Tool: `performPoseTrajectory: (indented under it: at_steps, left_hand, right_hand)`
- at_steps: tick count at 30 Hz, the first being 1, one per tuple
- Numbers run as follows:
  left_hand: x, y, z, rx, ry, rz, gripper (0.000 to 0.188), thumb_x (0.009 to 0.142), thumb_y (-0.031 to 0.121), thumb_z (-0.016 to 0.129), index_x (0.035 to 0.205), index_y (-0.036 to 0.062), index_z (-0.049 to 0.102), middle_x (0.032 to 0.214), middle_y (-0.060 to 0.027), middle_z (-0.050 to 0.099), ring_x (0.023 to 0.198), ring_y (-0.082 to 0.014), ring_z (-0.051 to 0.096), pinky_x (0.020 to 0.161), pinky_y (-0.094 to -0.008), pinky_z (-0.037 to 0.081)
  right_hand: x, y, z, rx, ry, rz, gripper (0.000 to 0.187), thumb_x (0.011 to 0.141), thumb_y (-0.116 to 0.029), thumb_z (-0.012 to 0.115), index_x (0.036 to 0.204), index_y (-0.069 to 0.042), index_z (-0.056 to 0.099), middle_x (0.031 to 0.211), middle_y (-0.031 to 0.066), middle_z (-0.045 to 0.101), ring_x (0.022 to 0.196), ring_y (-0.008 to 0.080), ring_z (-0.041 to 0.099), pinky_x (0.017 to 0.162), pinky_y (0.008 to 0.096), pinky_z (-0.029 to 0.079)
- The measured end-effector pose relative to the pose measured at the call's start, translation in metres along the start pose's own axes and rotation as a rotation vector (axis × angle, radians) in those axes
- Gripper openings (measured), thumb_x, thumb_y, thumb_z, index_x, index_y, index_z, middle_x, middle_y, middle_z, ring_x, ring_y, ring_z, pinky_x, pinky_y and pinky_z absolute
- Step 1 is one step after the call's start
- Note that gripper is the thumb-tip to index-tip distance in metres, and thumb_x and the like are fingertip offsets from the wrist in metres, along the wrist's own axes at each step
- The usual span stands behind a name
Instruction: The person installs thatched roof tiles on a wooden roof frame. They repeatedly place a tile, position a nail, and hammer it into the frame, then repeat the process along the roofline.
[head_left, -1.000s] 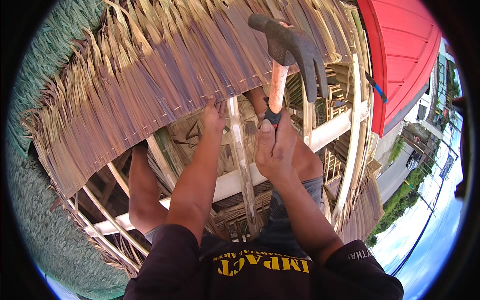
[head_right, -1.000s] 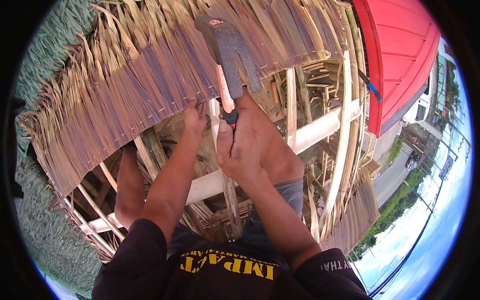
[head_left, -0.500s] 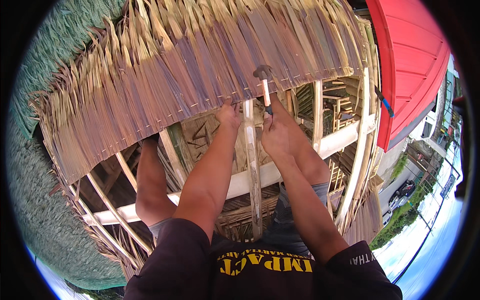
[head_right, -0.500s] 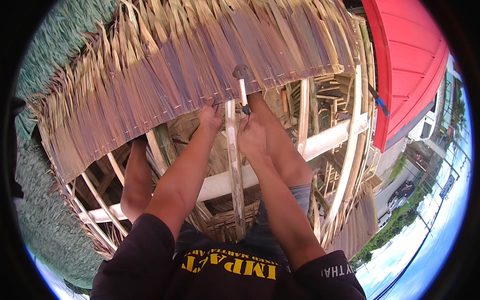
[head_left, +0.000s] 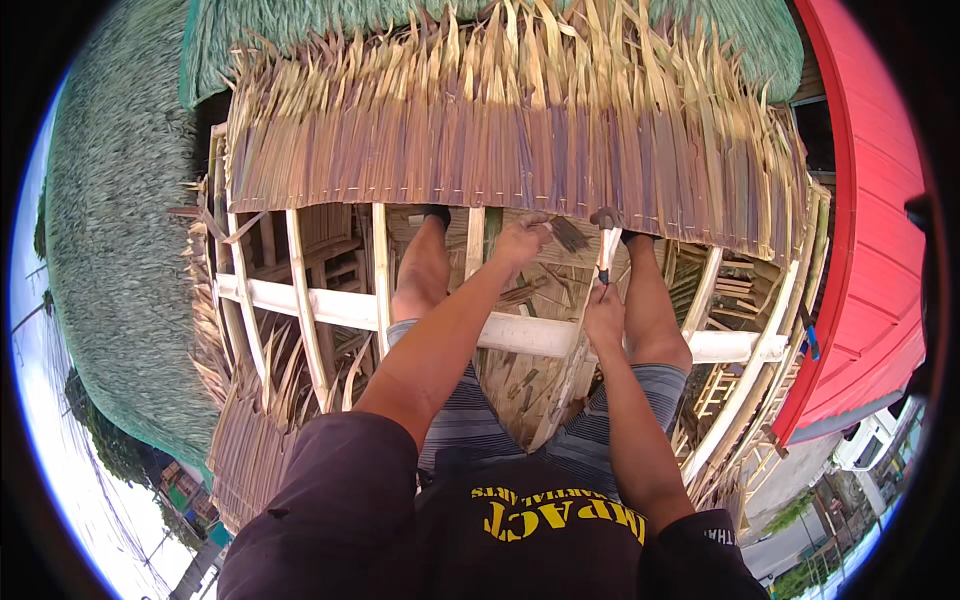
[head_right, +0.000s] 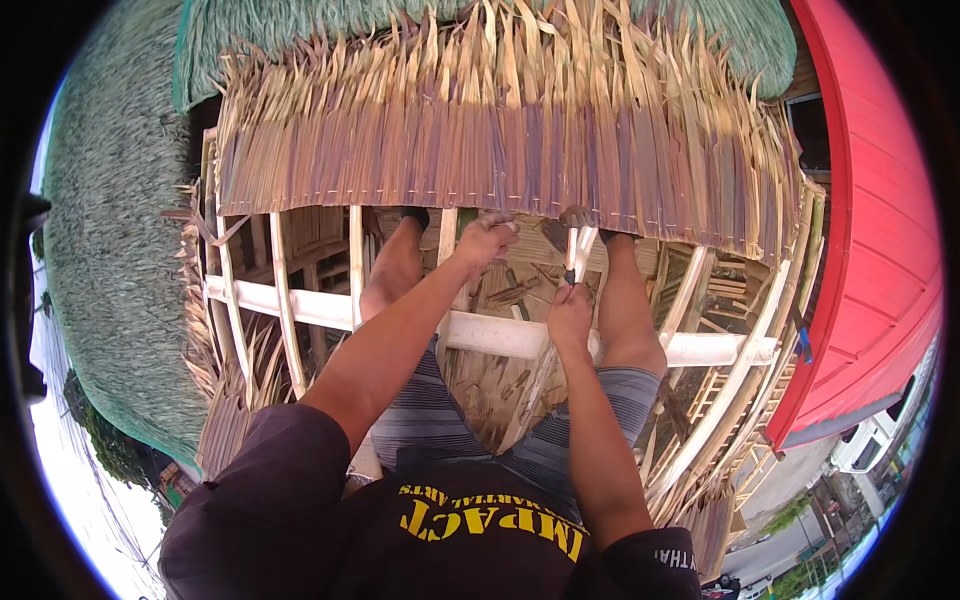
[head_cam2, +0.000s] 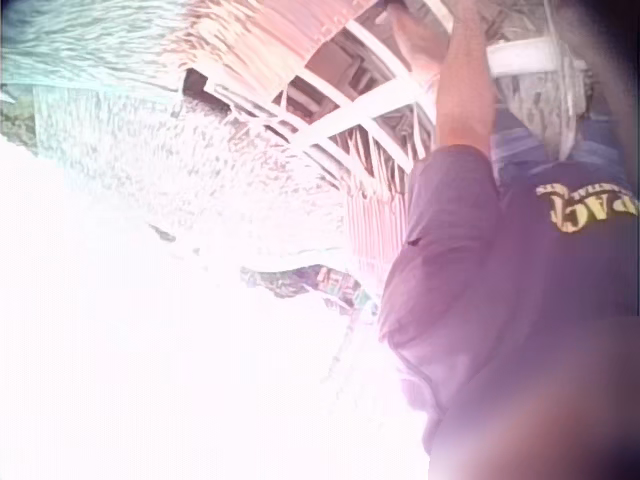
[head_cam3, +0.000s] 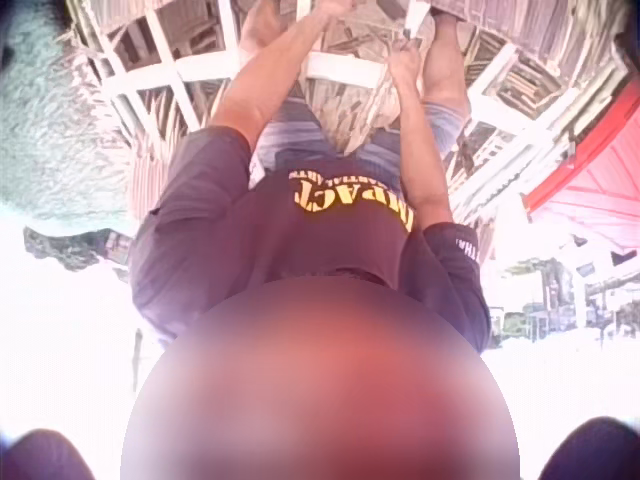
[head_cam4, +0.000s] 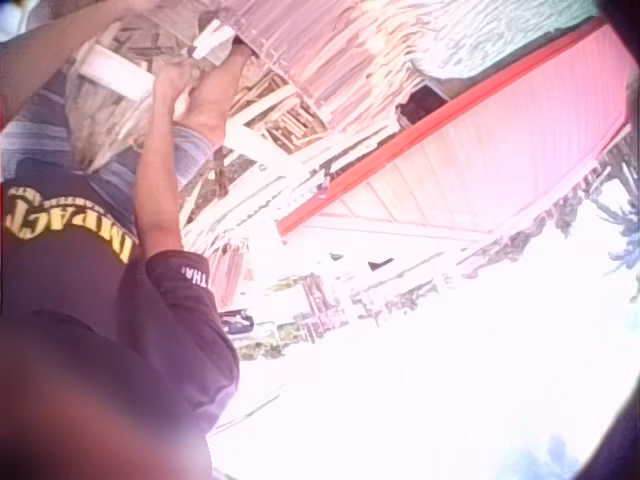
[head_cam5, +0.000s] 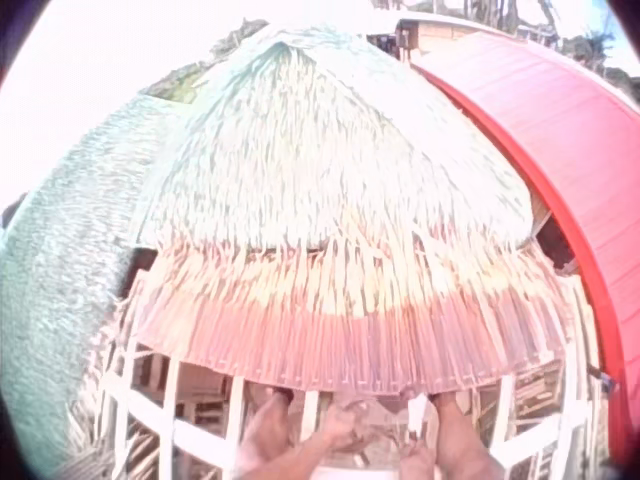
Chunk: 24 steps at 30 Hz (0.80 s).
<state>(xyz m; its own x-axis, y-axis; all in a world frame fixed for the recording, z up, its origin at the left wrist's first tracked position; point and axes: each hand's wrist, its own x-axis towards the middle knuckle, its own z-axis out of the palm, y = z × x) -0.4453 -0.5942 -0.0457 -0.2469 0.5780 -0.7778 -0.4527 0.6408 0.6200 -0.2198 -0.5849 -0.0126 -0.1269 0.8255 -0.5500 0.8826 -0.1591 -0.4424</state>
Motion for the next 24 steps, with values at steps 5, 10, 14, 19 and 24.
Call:
performPoseTrajectory:
  at_steps: [5, 10, 14, 19, 24]
  left_hand:
    - [-0.198, 0.057, -0.135, 0.628, 0.331, 0.402, 0.037, 0.094, 0.019, 0.064, 0.124, -0.0024, 0.066, 0.110, -0.0183, 0.073, 0.106, -0.0243, 0.070, 0.090, -0.0329, 0.053]
    - [-0.415, 0.052, -0.189, 0.846, 0.184, 0.245, 0.027, 0.092, 0.021, 0.064, 0.109, 0.0018, 0.073, 0.095, -0.0147, 0.076, 0.090, -0.0234, 0.074, 0.082, -0.0344, 0.056]
    - [-0.526, 0.010, -0.168, 1.100, -0.307, 0.039, 0.022, 0.090, 0.019, 0.061, 0.098, 0.0038, 0.074, 0.088, -0.0140, 0.076, 0.085, -0.0282, 0.074, 0.077, -0.0402, 0.058]
    - [-0.557, -0.082, -0.112, 1.478, 0.035, 0.109, 0.024, 0.092, 0.013, 0.056, 0.113, 0.0047, 0.065, 0.101, -0.0206, 0.072, 0.090, -0.0352, 0.073, 0.078, -0.0470, 0.059]
    - [-0.532, -0.113, -0.103, 1.403, 0.281, 0.214, 0.027, 0.094, 0.013, 0.054, 0.120, 0.0062, 0.059, 0.107, -0.0221, 0.068, 0.086, -0.0391, 0.072, 0.070, -0.0495, 0.059]
  right_hand:
    - [-0.085, -0.035, -0.001, 0.033, -0.196, -0.113, 0.038, 0.102, -0.035, 0.051, 0.100, 0.002, 0.061, 0.092, 0.0323, 0.068, 0.093, 0.0505, 0.065, 0.080, 0.0550, 0.050]
    - [-0.173, -0.059, 0.006, -0.002, -0.350, -0.347, 0.042, 0.101, -0.040, 0.054, 0.101, 0.002, 0.061, 0.093, 0.0314, 0.068, 0.094, 0.0504, 0.066, 0.081, 0.0539, 0.050]
    - [-0.237, -0.097, -0.015, -0.057, -0.440, -0.523, 0.046, 0.100, -0.045, 0.057, 0.104, 0.001, 0.061, 0.095, 0.0301, 0.069, 0.094, 0.0498, 0.066, 0.081, 0.0538, 0.050]
    - [-0.283, -0.121, -0.044, -0.048, -0.514, -0.705, 0.042, 0.100, -0.041, 0.060, 0.104, 0.001, 0.060, 0.092, 0.0265, 0.069, 0.089, 0.0438, 0.067, 0.079, 0.0453, 0.051]
    - [-0.294, -0.109, -0.065, -0.046, -0.538, -0.696, 0.046, 0.099, -0.043, 0.059, 0.105, 0.003, 0.059, 0.093, 0.0308, 0.068, 0.093, 0.0486, 0.066, 0.081, 0.0515, 0.050]
